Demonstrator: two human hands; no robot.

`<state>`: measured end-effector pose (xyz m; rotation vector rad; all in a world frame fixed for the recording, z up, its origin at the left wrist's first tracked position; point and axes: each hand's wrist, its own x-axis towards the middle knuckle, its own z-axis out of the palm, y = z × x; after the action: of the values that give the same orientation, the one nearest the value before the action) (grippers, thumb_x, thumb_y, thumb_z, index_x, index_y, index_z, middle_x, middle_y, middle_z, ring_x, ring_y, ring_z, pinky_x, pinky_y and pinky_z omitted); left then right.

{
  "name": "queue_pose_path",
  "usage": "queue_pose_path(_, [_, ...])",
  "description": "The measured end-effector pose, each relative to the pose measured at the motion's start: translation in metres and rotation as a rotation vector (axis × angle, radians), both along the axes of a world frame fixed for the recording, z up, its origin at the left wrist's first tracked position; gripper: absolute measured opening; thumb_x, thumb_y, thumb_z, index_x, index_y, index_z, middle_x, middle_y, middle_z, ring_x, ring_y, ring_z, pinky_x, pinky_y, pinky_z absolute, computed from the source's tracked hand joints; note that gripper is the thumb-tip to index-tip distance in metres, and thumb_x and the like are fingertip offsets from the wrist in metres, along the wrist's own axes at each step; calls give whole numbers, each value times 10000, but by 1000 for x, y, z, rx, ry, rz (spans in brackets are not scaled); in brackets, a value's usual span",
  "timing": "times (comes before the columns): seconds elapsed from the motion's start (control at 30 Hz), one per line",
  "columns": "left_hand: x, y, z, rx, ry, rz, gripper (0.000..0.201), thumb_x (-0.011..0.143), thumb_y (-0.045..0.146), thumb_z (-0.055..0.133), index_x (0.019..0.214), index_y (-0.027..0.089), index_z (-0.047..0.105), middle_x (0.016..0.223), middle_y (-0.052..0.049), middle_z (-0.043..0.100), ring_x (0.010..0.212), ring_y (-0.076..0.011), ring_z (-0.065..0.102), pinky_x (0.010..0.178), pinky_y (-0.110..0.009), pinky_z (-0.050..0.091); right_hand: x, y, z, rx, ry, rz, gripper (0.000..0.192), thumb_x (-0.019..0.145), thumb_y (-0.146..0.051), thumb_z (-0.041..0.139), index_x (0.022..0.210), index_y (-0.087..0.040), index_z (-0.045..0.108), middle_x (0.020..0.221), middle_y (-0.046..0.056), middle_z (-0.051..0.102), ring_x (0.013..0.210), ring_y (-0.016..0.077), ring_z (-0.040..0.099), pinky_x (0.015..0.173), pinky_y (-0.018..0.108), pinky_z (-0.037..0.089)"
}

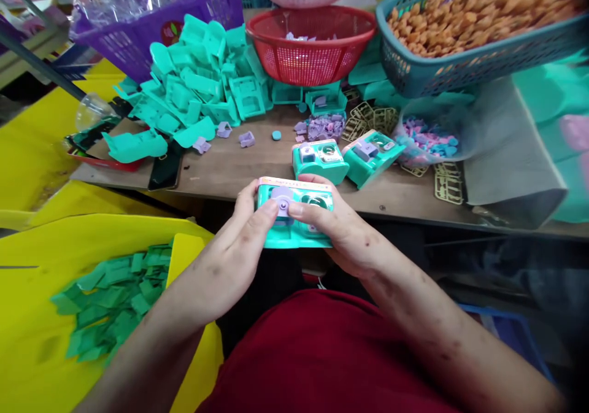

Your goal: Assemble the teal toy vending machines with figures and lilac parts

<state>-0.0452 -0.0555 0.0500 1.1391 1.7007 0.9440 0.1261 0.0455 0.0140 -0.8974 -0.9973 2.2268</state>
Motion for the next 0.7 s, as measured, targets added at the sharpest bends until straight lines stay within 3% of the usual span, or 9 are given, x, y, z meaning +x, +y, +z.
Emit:
queue_pose_path(0.17, [12,-2,-3,55,-83,35,605,1153,665,439,1656,330,455,1691,-12,559,1525,-309,558,1237,-430,533,-1,-4,-6,59,-22,-29,813,708,-409,1045,1327,-313,526,1106,-28,740,932,178,704,796,316,587])
queue_pose_path(0.3, [10,-3,-8,79,-90,50,597,1152,653,447,1634,305,498,1658,-27,594,1543,-332,539,1243,-436,532,-3,-9,-3,106,-42,-47,788,720,-422,1034,1306,-305,521,1063,-38,732,917,171,699,789,308,595])
queue_pose_path(0.57, [-6,-4,-10,85,-255,75,682,1095,687,557,1680,340,513,1648,-39,613,1605,-390,482,1325,-523,463,0,-11,16,92,9,-12,1274,605,-363,1103,1616,-357,328,1300,41,757,1172,299,781,1035,490,669])
queue_pose_path(0.7, [-3,-7,-13,83,-251,120,698,1074,710,570,1657,328,553,1601,-66,646,1574,-436,507,1289,-591,487,4,-10,16,99,19,4,1360,591,-386,1113,1663,-360,275,1329,52,752,1166,304,786,1074,538,660])
